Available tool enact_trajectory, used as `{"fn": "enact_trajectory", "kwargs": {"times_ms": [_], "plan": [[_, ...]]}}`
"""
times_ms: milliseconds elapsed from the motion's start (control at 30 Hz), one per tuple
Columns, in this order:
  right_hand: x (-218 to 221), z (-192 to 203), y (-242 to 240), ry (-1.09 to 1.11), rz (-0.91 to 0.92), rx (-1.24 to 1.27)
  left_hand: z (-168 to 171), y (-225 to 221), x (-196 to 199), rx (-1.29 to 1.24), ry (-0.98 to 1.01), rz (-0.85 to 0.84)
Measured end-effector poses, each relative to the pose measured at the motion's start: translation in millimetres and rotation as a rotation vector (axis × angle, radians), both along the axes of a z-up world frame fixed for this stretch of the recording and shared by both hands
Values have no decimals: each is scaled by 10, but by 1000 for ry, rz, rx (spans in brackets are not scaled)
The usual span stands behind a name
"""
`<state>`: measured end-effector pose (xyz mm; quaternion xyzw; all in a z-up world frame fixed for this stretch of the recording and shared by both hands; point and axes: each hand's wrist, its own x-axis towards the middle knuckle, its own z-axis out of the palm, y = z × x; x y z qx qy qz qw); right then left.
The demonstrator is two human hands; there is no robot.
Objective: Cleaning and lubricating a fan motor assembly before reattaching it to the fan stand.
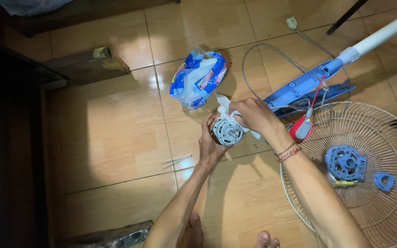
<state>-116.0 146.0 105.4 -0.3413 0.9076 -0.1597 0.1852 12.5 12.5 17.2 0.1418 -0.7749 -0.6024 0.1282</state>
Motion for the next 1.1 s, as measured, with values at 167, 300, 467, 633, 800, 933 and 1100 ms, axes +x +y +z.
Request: {"fn": "enact_trajectory", "kwargs": {"times_ms": [167, 300, 467, 633, 800, 933, 1100], "plan": [[-45, -112, -26, 64, -55, -41, 10, -22, 0, 0, -1, 1], [-68, -285, 19, 76, -112, -23, 110, -61, -32, 16, -8, 4], [-43, -224, -11, 110, -91, 141, -22, -95, -11, 51, -19, -37], [98, 19, 71, 61, -183, -31, 13, -91, -71, 91, -66, -25], [340, 229, 155, 63, -462, -494, -5, -145, -106, 134, -113, 3], [627, 173, 227, 51, -620, -558, 59, -206, -136, 138, -135, -21], [801, 82, 157, 81, -621, -703, 42, -229, -177, 213, -196, -58]]}}
